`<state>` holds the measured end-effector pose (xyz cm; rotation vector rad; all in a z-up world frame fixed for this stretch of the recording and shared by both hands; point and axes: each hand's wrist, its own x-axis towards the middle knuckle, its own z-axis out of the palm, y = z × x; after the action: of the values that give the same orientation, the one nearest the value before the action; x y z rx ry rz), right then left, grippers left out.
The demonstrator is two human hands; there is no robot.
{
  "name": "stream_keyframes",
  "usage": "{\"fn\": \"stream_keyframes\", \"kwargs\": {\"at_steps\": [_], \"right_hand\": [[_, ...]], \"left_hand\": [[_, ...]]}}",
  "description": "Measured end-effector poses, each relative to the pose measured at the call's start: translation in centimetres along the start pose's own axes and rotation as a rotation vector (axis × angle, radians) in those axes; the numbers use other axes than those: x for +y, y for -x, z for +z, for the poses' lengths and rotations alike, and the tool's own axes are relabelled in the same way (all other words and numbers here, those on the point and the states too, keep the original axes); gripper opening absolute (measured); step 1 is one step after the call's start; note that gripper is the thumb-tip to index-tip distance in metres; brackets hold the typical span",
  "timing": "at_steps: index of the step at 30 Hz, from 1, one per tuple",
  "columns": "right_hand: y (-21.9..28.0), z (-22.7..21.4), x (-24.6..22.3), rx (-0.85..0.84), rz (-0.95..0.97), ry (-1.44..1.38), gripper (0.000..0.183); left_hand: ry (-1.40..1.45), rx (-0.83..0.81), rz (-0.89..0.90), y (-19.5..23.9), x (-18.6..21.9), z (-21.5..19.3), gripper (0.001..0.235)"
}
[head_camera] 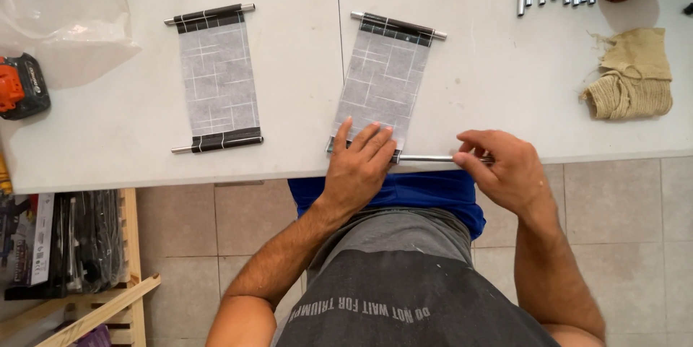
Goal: The person organizes various metal and plastic parts on a table, gathering metal rods and preparing mesh-like screen components by inserting rods into their edges.
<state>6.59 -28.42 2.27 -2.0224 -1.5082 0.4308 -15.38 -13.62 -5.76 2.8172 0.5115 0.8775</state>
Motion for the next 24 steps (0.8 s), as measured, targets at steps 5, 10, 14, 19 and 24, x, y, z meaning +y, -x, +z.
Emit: {"fn": "stream_keyframes", "kwargs": {"at_steps": [5, 10, 14, 19, 24], "right_hand": [[-0.2, 3.1, -1.4, 0.200, 0.021, -0.531, 0.052], [-1.2, 6.4, -1.8, 0.276, 0.003, -0.707, 0.059], [-2.2, 7.8, -3.5, 0.262, -0.072, -0.707, 0.064], [-3.1, 7.2, -4.5, 0.141, -0.127, -0.583, 0.081], [-4.0, 7.4, -3.0, 0.114, -0.132, -0.797, 0.091]], "left_hand": [[0.037, 0.035, 0.001, -1.7, 2.4, 0.2, 0.028], [0.022, 0.050, 0.005, -2.7, 3.5, 0.5, 0.026], [0.007, 0.077, 0.005, -3.1, 3.8, 1.4, 0.021], [0.059, 0.107, -0.021, -4.0, 3.9, 1.9, 0.023], [-0.038, 0.169, -0.057, -5.3, -1.8, 0.3, 0.026]]}}
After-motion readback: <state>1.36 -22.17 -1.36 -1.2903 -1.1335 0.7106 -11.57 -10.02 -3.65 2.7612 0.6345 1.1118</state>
